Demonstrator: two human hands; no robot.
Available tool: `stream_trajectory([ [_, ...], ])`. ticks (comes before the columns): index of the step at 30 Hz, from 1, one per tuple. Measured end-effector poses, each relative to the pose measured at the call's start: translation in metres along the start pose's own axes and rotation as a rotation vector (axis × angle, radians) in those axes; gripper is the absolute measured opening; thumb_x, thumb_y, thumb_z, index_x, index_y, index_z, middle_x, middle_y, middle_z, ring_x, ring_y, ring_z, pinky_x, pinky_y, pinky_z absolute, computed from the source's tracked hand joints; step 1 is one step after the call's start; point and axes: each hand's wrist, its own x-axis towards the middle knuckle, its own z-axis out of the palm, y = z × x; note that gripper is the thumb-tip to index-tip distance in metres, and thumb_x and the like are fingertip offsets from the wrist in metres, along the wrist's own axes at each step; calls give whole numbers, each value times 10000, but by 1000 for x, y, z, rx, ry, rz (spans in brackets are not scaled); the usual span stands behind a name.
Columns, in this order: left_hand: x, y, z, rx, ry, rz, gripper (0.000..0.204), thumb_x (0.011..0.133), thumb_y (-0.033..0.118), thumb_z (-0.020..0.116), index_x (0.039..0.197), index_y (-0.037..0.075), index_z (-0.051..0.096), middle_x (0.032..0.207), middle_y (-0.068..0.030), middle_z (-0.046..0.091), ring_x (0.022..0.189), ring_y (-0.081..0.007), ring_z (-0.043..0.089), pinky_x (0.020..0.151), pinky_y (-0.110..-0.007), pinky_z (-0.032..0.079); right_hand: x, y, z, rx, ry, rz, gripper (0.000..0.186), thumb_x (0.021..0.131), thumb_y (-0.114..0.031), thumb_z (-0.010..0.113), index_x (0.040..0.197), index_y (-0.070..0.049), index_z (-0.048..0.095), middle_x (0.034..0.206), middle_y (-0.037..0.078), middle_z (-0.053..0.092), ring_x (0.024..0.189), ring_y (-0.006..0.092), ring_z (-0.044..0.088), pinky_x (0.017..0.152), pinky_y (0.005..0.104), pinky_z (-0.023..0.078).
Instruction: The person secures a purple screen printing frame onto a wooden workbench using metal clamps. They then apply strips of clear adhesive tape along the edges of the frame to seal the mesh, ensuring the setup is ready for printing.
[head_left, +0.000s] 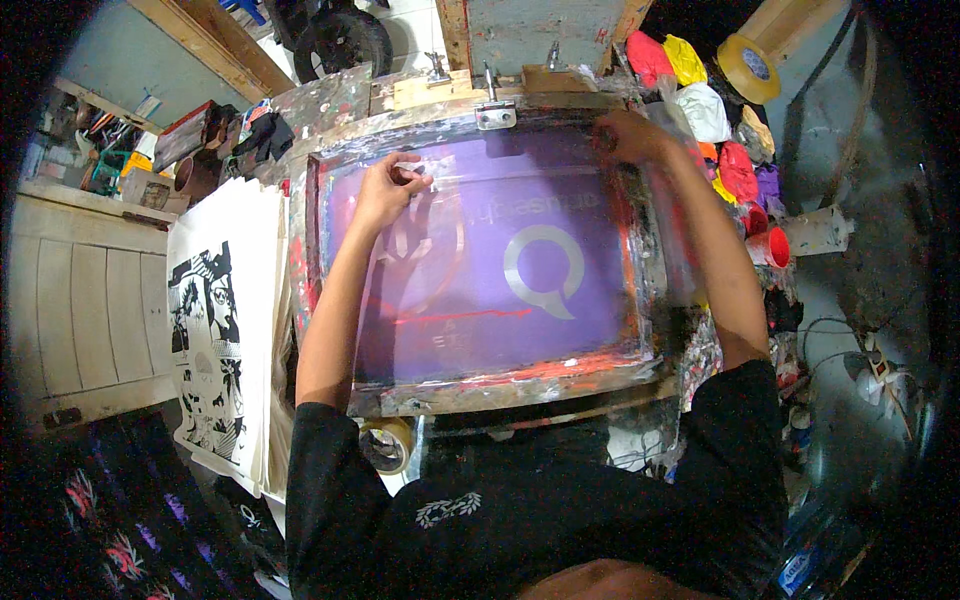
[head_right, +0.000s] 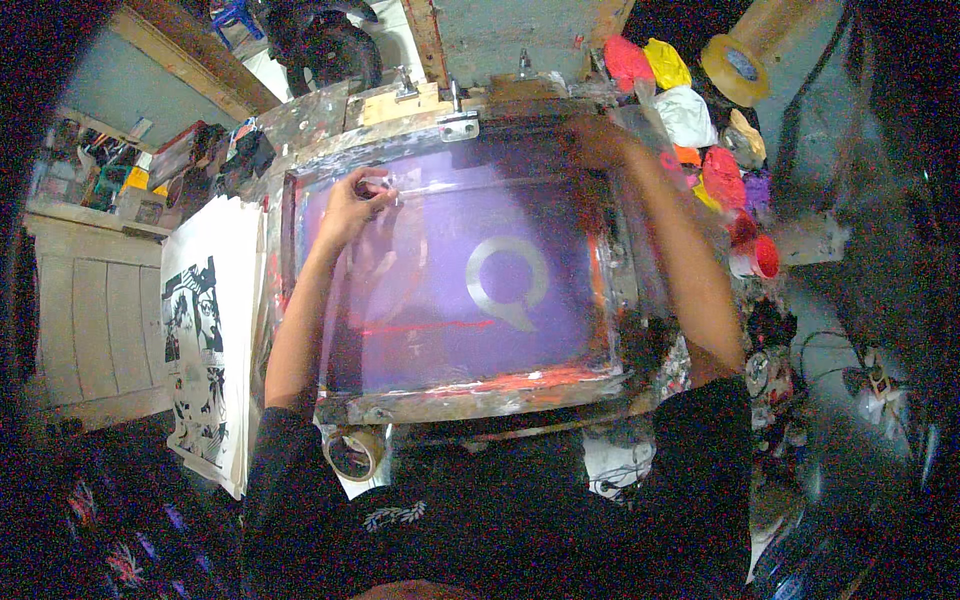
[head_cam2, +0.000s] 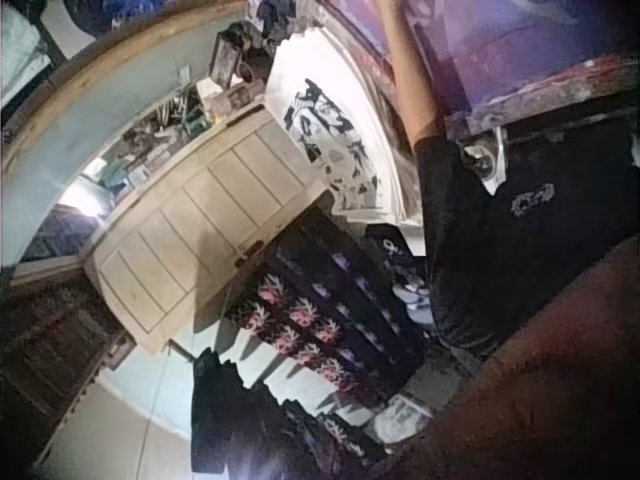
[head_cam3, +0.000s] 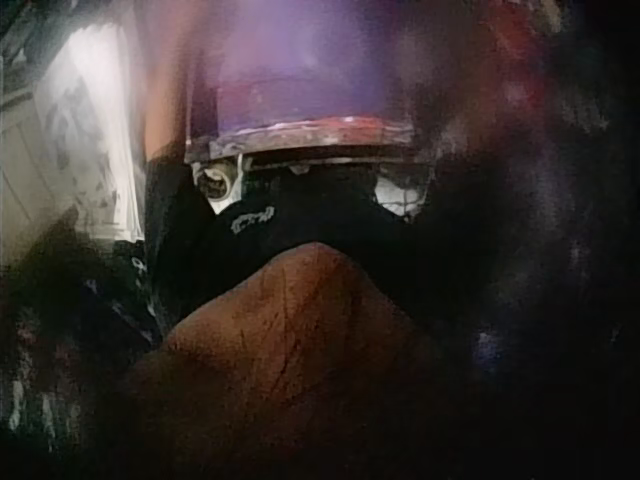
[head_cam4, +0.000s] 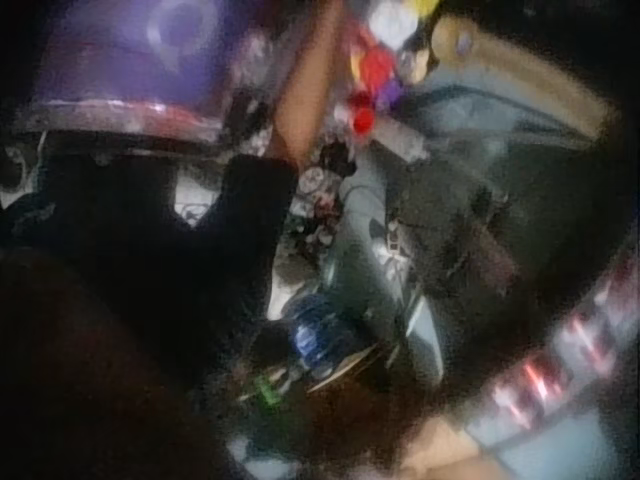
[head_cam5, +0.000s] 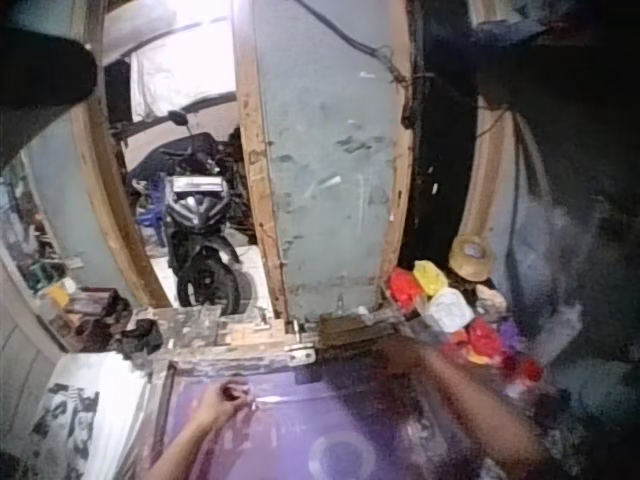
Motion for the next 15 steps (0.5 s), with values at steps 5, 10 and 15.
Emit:
stream_trajectory([
  [5, -2, 1, 1, 27, 22, 12, 410, 794, 103, 808, 1141, -11, 619, 783, -48, 709, 690, -86, 629, 626, -250, 497, 0, -7, -9, 39, -82, 40, 486, 594, -174, 862, 1014, -65, 643, 944, 125, 683, 882, 256, 684, 775, 388, 525],
  [10, 0, -2, 3, 57, 24, 16, 424, 787, 103, 811, 1144, -12, 613, 781, -61, 713, 706, -95, 647, 635, -254, 506, 1, -2, -5, 41, -84, 78, 503, 573, -162, 857, 1018, -79, 636, 938, 129, 672, 870, 278, 673, 760, 399, 524],
  [15, -3, 1, 3, 82, 48, 27, 436, 782, 107, 815, 1147, -14, 609, 775, -62, 709, 711, -102, 649, 640, -255, 511, 0, -1, 1, 59, -34, 64, 515, 570, -151, 838, 1032, -78, 624, 963, 142, 660, 884, 290, 657, 780, 406, 521],
])
